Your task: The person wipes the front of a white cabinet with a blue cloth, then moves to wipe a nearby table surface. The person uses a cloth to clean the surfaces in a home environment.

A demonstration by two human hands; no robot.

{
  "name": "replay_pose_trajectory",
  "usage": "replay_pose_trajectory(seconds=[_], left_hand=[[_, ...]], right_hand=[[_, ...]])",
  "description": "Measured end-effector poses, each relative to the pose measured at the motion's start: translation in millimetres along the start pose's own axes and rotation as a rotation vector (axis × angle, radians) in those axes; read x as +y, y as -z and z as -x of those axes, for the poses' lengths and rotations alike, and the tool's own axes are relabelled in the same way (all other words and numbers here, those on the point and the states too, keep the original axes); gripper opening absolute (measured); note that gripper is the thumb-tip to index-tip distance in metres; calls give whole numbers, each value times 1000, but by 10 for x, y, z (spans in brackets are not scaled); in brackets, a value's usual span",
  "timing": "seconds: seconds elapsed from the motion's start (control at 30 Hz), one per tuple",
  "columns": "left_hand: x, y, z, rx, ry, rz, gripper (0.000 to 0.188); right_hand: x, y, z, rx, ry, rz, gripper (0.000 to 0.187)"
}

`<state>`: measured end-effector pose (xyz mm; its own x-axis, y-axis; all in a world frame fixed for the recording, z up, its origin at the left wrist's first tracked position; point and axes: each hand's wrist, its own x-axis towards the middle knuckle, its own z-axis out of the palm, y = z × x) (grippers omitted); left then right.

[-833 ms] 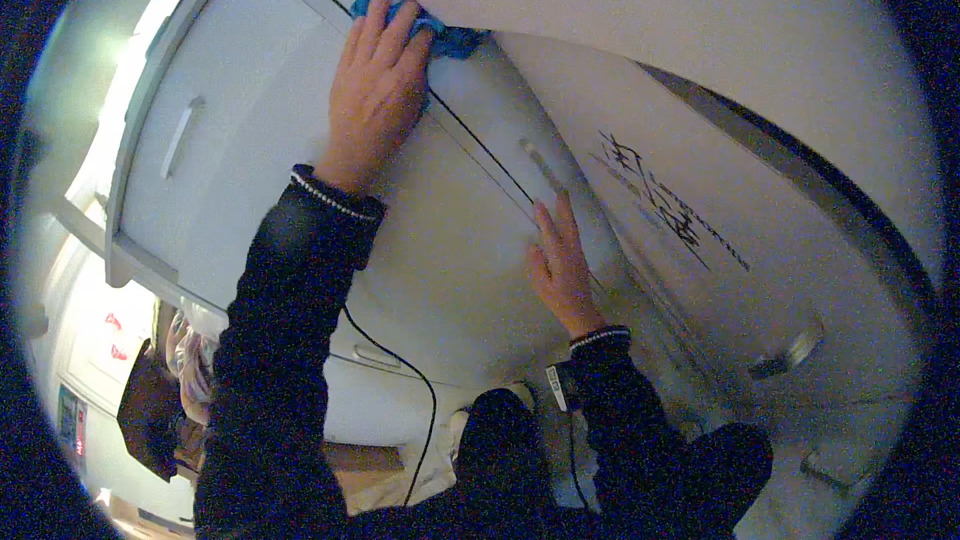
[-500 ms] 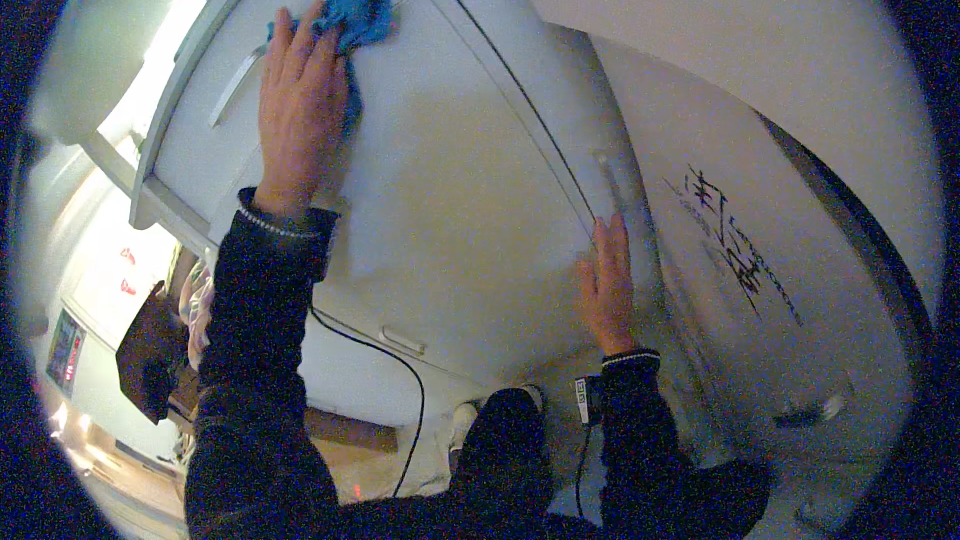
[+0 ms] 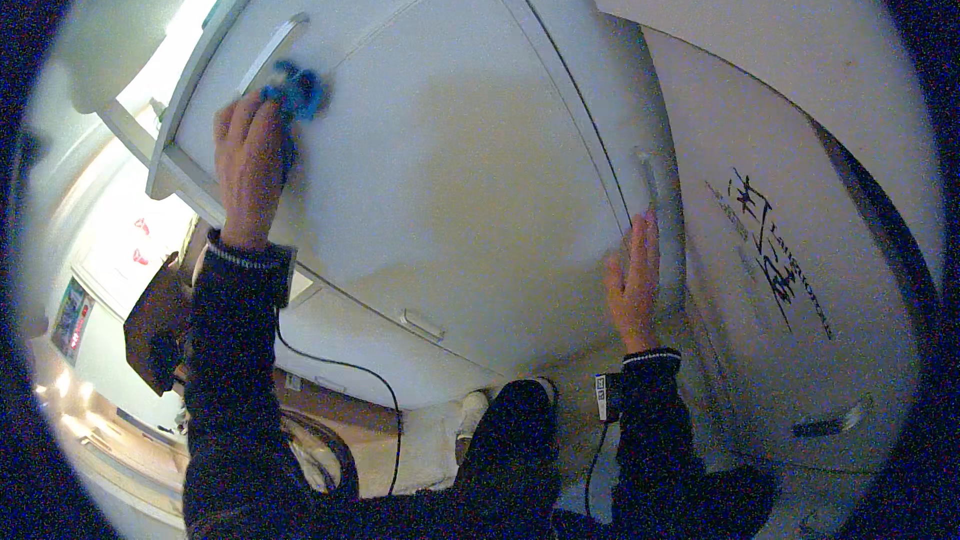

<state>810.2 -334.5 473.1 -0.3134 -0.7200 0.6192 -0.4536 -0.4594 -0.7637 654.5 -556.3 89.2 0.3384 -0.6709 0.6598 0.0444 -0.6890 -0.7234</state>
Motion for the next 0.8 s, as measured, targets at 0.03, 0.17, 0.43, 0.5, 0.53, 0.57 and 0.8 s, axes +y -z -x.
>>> replay_pose_trajectory(seconds=[0.03, 0.17, 0.43, 0.5, 0.53, 0.57, 0.8], left_hand=[[4, -17, -157, 14, -39, 13, 21], [184, -186, -979, 62, -332, 173, 24], [29, -206, -1742, -13, -422, 183, 9], [-123, -264, -1562, 11, -368, 278, 12], [-239, -264, -1435, 38, -344, 320, 14], [-360, -257, -1314, 60, -318, 362, 16], [-876, -122, -448, -1, -122, 90, 24]], right_hand=[[1, -2, -4, 10, 12, 7, 61], [24, -20, -13, 16, 28, 5, 62], [76, -26, -15, 18, 54, 27, 59], [74, -23, -18, -6, 25, 23, 59], [72, -21, -15, -23, 7, 22, 59], [70, -18, -13, -12, 22, 22, 58], [94, -15, -3, 8, 53, 73, 57]])
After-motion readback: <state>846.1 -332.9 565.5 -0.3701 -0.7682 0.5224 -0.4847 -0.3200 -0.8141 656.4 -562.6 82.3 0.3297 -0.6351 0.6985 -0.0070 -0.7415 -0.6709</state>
